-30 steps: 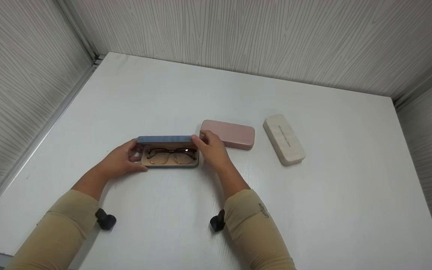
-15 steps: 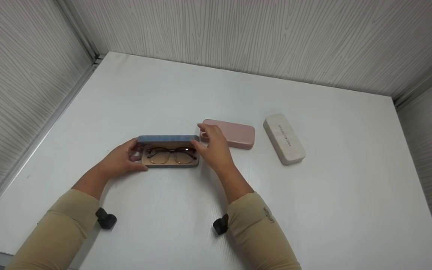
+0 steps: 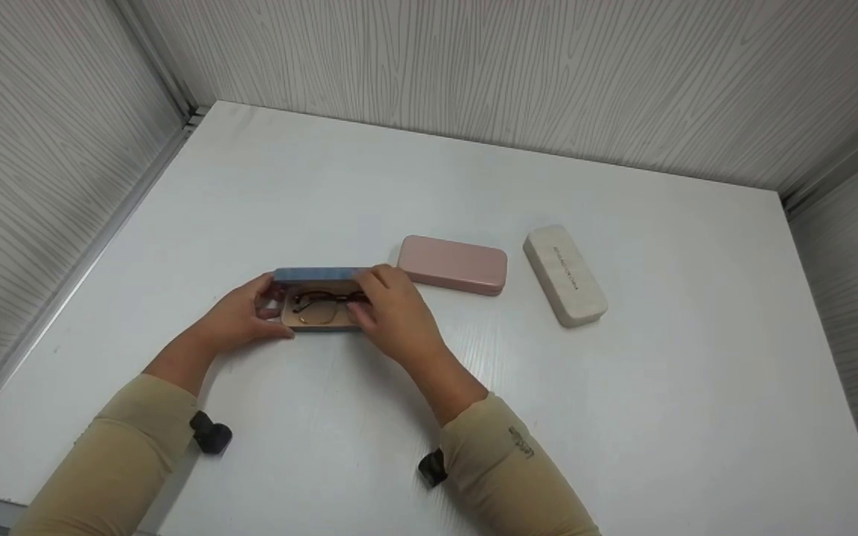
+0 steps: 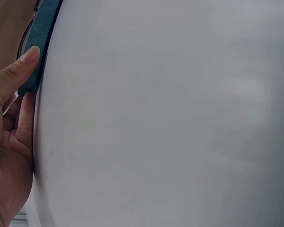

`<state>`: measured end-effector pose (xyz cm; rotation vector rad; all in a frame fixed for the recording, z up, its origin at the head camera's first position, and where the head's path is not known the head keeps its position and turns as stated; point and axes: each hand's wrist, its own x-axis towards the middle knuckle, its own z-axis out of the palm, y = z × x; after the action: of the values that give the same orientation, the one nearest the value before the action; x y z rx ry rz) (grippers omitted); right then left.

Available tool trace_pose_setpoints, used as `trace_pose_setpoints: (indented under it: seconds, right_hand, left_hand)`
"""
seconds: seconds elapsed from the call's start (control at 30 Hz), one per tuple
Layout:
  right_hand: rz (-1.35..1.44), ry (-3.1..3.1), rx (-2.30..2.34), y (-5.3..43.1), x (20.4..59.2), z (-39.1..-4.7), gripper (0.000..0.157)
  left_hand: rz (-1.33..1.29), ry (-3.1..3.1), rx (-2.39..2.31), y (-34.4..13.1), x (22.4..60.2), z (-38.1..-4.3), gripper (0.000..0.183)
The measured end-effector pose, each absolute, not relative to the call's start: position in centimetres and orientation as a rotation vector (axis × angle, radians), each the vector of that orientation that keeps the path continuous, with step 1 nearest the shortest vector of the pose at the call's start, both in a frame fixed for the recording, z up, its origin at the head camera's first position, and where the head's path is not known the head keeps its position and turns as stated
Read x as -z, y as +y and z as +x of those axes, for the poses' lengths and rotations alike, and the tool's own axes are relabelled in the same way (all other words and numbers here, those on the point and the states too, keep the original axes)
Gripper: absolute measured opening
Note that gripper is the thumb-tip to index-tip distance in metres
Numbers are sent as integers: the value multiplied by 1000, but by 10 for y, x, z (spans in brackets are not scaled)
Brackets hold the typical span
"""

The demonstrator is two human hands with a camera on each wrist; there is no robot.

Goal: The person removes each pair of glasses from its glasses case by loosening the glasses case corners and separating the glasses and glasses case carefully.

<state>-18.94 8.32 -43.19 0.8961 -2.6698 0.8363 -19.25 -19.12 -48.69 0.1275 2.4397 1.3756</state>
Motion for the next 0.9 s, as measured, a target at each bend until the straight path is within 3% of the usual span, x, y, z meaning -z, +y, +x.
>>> trace_pose_setpoints:
  seconds: [0.4, 0.57, 0.77, 0.9]
  right_hand:
    - [1155, -2552, -490, 54, 445, -186, 32]
    - [1179, -2539, -298, 43, 452, -188, 30]
    - [1186, -2642, -21, 35, 458, -190, 39]
    - [1168, -2693, 130, 32, 460, -192, 35]
  left_hand:
    - [149, 2452, -1369, -192, 486, -194, 96]
    - [140, 2453, -1366, -193, 486, -192, 98]
    - [130, 2463, -1361, -191, 487, -192, 95]
    - [128, 2449, -1377, -190, 487, -192, 95]
